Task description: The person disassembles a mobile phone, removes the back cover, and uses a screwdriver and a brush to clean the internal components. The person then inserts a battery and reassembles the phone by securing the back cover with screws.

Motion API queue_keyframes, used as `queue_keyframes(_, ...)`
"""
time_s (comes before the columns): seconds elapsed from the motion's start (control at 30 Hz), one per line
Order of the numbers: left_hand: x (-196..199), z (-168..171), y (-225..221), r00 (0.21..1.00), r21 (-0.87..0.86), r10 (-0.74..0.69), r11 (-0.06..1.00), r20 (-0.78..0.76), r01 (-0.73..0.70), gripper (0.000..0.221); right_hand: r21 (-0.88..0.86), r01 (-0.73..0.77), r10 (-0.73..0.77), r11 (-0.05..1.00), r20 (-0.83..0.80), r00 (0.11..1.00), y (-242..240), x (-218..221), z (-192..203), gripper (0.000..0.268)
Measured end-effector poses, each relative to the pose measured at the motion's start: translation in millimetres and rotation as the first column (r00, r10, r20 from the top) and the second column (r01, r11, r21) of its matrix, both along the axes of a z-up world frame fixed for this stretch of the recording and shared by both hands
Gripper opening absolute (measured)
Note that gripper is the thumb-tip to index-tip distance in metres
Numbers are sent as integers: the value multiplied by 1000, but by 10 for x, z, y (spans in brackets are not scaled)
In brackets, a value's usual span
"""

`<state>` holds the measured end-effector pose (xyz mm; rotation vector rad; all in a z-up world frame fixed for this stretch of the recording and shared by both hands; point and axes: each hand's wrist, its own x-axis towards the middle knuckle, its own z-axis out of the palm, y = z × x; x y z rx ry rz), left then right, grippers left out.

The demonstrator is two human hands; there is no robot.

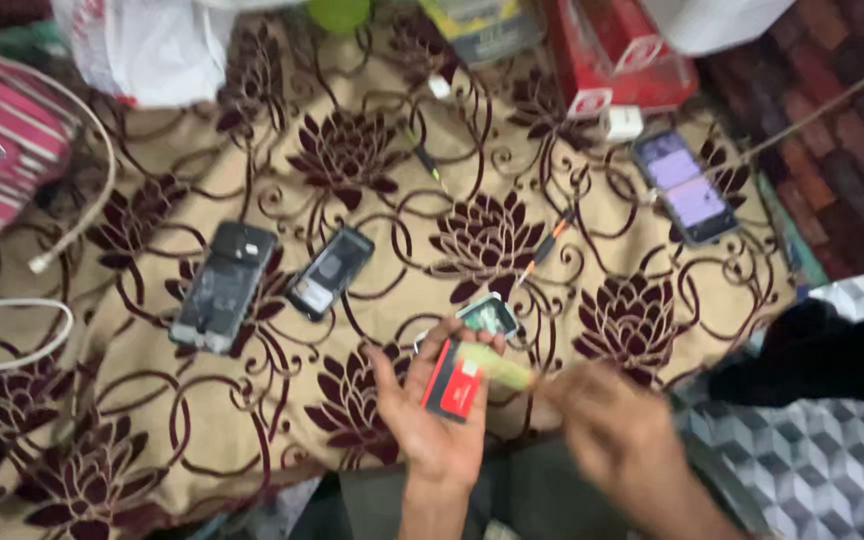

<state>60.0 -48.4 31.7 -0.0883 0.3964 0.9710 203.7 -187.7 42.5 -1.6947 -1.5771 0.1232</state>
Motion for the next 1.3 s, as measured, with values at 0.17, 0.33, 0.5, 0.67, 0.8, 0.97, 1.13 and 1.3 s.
queue_keyframes(0.17,-20,44,52,985,118,49,991,165,-69,75,-48,-54,62,997,177,982,132,27,308,38)
queue_keyframes(0.33,22,65,42,967,51,56,996,247,-71,69,-7,-196,190,981,288,939,2,174,157,50)
queue_keyframes(0.5,57,82,-32,961,110,45,991,272,-78,69,-9,-258,251,966,257,933,-188,226,-176,54)
queue_keyframes(0.67,83,112,-155,990,100,41,993,131,-55,78,-40,46,-39,998,176,984,-202,209,-3,55)
queue_keyframes(0.8,129,200,-67,991,233,-28,971,-134,59,103,-51,-207,213,977,298,930,5,82,294,56)
queue_keyframes(0.97,-21,278,-104,481,793,631,460,-609,399,128,-77,27,-8,997,242,970,21,-32,399,53)
queue_keyframes(1.13,-229,353,-61,430,814,731,295,-529,500,128,-33,-43,49,999,211,976,-175,47,279,59)
queue_keyframes(1.3,-184,463,-20,464,802,701,264,-542,536,125,-27,50,-44,998,183,982,-102,163,172,56)
